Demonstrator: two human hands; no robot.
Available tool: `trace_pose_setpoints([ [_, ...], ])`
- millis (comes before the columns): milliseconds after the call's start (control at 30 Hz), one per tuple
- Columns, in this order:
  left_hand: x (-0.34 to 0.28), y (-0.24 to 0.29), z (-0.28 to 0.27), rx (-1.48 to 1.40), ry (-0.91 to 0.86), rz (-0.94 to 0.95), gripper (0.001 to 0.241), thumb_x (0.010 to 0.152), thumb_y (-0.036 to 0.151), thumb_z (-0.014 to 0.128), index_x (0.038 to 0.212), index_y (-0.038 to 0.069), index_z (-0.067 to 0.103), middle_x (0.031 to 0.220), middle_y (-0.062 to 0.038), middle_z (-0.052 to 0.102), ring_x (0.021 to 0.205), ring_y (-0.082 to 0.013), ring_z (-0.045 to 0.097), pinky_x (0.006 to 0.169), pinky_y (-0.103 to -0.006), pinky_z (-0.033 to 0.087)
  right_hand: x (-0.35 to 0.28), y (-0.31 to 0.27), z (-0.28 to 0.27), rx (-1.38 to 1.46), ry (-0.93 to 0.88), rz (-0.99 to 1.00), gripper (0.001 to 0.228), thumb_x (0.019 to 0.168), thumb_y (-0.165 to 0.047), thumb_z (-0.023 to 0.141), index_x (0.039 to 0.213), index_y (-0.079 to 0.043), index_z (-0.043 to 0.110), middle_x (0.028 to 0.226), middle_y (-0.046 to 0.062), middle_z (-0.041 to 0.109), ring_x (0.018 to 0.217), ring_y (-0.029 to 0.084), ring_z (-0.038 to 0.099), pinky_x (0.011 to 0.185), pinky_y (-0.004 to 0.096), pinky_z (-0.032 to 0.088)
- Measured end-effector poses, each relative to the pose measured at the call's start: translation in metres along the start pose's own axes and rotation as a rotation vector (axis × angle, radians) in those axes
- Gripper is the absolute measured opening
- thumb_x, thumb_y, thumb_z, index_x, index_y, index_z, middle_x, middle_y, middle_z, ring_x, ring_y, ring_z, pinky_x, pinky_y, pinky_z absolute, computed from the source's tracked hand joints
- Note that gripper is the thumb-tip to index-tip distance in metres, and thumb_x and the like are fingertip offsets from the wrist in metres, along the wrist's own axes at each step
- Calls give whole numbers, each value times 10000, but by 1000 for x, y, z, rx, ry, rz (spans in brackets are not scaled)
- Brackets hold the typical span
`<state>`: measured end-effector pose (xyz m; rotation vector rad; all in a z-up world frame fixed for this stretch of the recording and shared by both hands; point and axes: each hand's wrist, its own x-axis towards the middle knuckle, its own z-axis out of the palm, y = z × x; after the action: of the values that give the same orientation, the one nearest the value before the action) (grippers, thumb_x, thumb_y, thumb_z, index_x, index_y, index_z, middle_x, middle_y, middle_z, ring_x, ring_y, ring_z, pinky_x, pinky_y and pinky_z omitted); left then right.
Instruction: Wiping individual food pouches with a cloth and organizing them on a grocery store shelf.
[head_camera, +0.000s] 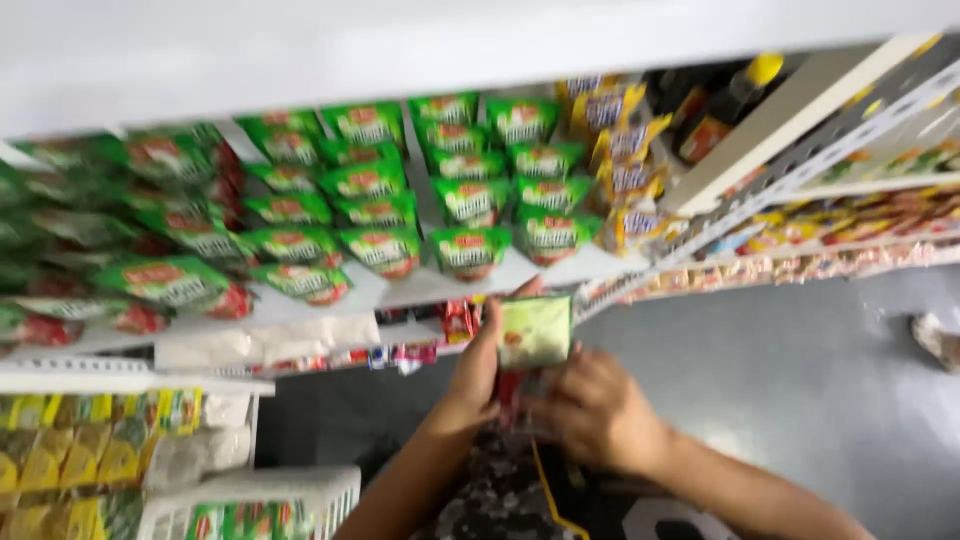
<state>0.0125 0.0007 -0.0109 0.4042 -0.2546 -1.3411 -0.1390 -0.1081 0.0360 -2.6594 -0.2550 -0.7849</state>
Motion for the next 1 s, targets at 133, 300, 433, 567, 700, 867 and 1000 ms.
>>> trace_pose_setpoints([
  [133,-2,-6,-1,-9,117,0,680,1023,554,398,1555,135,465,1414,-100,590,1093,-199,608,952,-345,494,8,16,-4,-47,-18,147,386,733,-166,729,1117,-136,759,1033,70,616,880,277,581,796,400,492],
  [300,-8,-3,5,-41,78,-13,749,974,566,498,1605,172,411,1419,-94,603,1122,-187,613,934,-327,493,-3,-2,14,-15,68,141,89,677,-149,679,716,-113,606,901,123,598,798,339,534,758,461,450],
  [433,-19,5,8,-35,111,-28,717,988,593,422,1593,209,428,1315,-163,636,978,-210,602,781,-333,448,4,3,11,10,7,93,353,680,-134,750,1033,-137,755,995,62,655,831,261,604,759,396,497],
  [567,-18,-14,-11,-197,-46,-31,615,1028,573,465,1523,212,520,1269,-41,670,1003,-161,628,861,-351,508,1,10,30,-87,192,290,344,612,-18,691,935,-113,760,1027,89,670,875,292,631,756,399,528],
  [700,-32,-3,-49,-204,305,-126,583,948,723,527,954,145,610,871,-41,679,661,-139,575,567,-277,458,-4,-38,27,-34,-15,141,495,697,-180,720,1191,-196,749,1137,63,629,945,285,572,865,402,481],
  [867,-38,-8,-11,-62,45,65,749,995,605,461,1602,169,413,1223,-106,665,905,-181,638,744,-343,538,0,-8,17,-14,191,382,348,766,16,723,1081,-122,774,975,58,641,811,231,598,753,336,503],
  [1000,-21,-35,-54,-135,480,94,526,888,591,744,984,73,755,904,-156,761,834,-311,767,808,-462,633,-4,-30,47,-75,220,188,82,824,-159,720,899,-148,752,920,97,635,809,359,618,704,469,539],
])
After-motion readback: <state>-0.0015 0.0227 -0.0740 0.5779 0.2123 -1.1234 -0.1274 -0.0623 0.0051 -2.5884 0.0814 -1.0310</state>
